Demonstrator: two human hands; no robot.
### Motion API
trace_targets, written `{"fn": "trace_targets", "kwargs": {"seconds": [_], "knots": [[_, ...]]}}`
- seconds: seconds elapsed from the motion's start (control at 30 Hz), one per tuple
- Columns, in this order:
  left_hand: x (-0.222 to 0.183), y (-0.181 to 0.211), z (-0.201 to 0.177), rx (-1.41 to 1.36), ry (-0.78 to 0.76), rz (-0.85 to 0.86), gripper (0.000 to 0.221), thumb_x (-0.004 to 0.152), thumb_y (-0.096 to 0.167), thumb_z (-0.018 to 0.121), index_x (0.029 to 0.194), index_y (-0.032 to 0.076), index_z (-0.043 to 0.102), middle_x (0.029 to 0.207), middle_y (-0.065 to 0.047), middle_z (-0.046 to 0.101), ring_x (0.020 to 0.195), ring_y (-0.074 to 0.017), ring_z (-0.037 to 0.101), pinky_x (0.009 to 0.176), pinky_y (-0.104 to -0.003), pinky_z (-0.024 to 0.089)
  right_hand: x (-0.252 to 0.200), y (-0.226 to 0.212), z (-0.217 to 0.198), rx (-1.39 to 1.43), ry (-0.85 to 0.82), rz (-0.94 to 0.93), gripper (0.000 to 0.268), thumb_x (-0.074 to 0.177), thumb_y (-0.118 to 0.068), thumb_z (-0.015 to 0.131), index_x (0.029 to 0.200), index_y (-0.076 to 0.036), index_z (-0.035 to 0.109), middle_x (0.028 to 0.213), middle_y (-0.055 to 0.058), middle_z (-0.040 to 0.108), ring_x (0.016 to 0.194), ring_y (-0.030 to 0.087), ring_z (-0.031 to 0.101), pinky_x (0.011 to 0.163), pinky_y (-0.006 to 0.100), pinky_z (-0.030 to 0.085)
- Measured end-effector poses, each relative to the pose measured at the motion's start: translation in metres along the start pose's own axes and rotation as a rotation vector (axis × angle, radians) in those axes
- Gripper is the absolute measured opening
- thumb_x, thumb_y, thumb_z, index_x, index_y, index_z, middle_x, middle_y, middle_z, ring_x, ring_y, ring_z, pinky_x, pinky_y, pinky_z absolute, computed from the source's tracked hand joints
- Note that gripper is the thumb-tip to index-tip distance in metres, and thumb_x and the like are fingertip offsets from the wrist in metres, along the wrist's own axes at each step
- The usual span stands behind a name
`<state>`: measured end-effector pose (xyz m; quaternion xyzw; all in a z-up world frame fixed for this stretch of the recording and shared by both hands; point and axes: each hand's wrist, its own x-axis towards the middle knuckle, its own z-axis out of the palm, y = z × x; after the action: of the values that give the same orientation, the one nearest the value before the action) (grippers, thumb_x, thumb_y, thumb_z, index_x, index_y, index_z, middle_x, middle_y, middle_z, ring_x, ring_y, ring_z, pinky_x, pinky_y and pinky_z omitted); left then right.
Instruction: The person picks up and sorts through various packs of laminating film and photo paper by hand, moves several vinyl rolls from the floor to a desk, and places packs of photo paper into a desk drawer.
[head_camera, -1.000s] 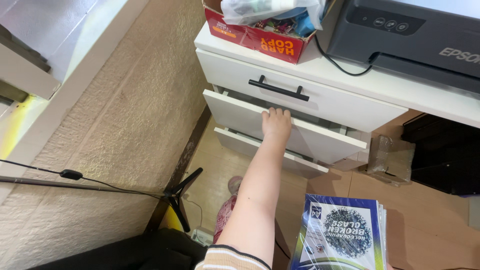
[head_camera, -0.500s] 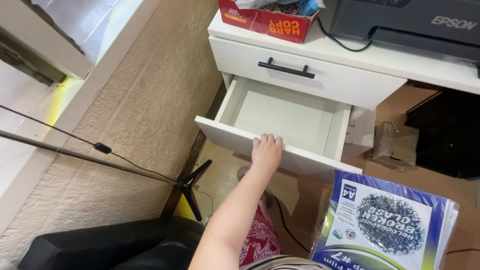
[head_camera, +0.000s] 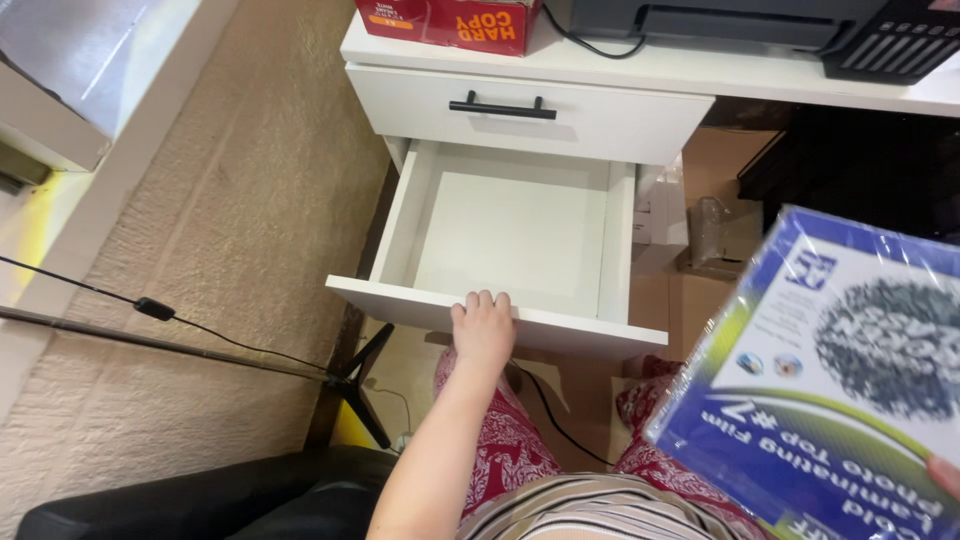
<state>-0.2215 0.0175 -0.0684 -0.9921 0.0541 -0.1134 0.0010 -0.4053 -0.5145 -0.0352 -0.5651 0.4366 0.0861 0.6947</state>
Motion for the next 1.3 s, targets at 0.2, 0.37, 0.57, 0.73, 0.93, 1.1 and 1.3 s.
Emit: {"fn": "trace_targets", "kwargs": {"seconds": [0.2, 0.37, 0.57, 0.73, 0.93, 1.1, 1.3], "knots": [[-0.029, 0.002, 0.0, 0.025, -0.048, -0.043, 0.009, 0.076, 0.018, 0.054, 0.084, 0.015, 0.057, 0.083, -0.005, 0.058, 0.08, -0.0252, 0.052, 0.07, -0.04, 0.039, -0.019, -0.043, 0.109, 0.001, -0.082, -0.316, 0.032, 0.094, -0.03, 0.052, 0.119, -0.01, 0.052, 0.1, 0.013, 0.059, 0.081, 0.029, 0.059, 0.07, 0.047, 0.05], [-0.026, -0.002, -0.04, -0.051, -0.01, -0.05, 0.043, 0.073, 0.054, 0.066, 0.083, 0.013, 0.062, 0.083, -0.005, 0.061, 0.083, -0.0262, 0.054, 0.073, -0.045, 0.041, -0.046, -0.068, 0.184, 0.1, -0.362, -0.434, 0.044, 0.086, -0.006, 0.048, 0.13, -0.009, 0.047, 0.11, 0.015, 0.06, 0.083, 0.027, 0.06, 0.068, 0.043, 0.052], [-0.025, -0.01, -0.115, -1.28, -0.405, -0.346, 0.056, 0.09, 0.048, 0.023, 0.113, 0.01, 0.057, 0.117, -0.009, 0.062, 0.108, -0.0217, 0.057, 0.092, -0.038, 0.045, -0.045, -0.055, 0.249, 0.148, -0.573, -0.251, 0.046, 0.079, -0.004, 0.052, 0.125, -0.008, 0.049, 0.105, 0.02, 0.062, 0.075, 0.031, 0.063, 0.061, 0.046, 0.054], [-0.034, -0.011, -0.117, -2.128, -0.531, -0.583, 0.047, 0.089, 0.032, 0.044, 0.126, 0.004, 0.051, 0.124, -0.011, 0.057, 0.109, -0.0199, 0.056, 0.094, -0.035, 0.045, -0.043, -0.048, 0.285, 0.051, -0.477, -0.116, 0.047, 0.082, -0.002, 0.048, 0.127, -0.012, 0.045, 0.11, 0.019, 0.057, 0.081, 0.033, 0.057, 0.063, 0.05, 0.049], [-0.029, -0.013, -0.106, -2.144, -0.672, -0.807, 0.052, 0.081, 0.009, 0.059, 0.13, 0.005, 0.042, 0.104, -0.017, 0.065, 0.075, -0.0223, 0.067, 0.062, -0.033, 0.059, -0.02, -0.038, 0.297, 0.011, -0.406, -0.015, 0.042, 0.084, -0.003, 0.05, 0.124, -0.013, 0.046, 0.101, 0.018, 0.059, 0.075, 0.03, 0.058, 0.062, 0.047, 0.05], [-0.004, -0.019, -0.121, -2.006, -0.707, -0.902, 0.05, 0.079, 0.003, 0.053, 0.128, 0.006, 0.044, 0.096, -0.017, 0.064, 0.066, -0.021, 0.064, 0.054, -0.031, 0.056, 0.001, -0.048, 0.306, -0.02, -0.486, 0.087, 0.032, 0.084, -0.013, 0.052, 0.115, -0.008, 0.051, 0.093, 0.018, 0.061, 0.072, 0.032, 0.059, 0.062, 0.049, 0.05], [0.037, -0.03, -0.093, -2.015, -0.617, -0.994, 0.039, 0.075, 0.0, 0.052, 0.114, -0.001, 0.049, 0.09, -0.02, 0.064, 0.06, -0.0237, 0.063, 0.048, -0.03, 0.054, 0.022, -0.056, 0.332, -0.077, -0.629, 0.379, 0.037, 0.085, -0.031, 0.05, 0.111, -0.004, 0.049, 0.091, 0.019, 0.061, 0.08, 0.035, 0.06, 0.071, 0.05, 0.049]]}}
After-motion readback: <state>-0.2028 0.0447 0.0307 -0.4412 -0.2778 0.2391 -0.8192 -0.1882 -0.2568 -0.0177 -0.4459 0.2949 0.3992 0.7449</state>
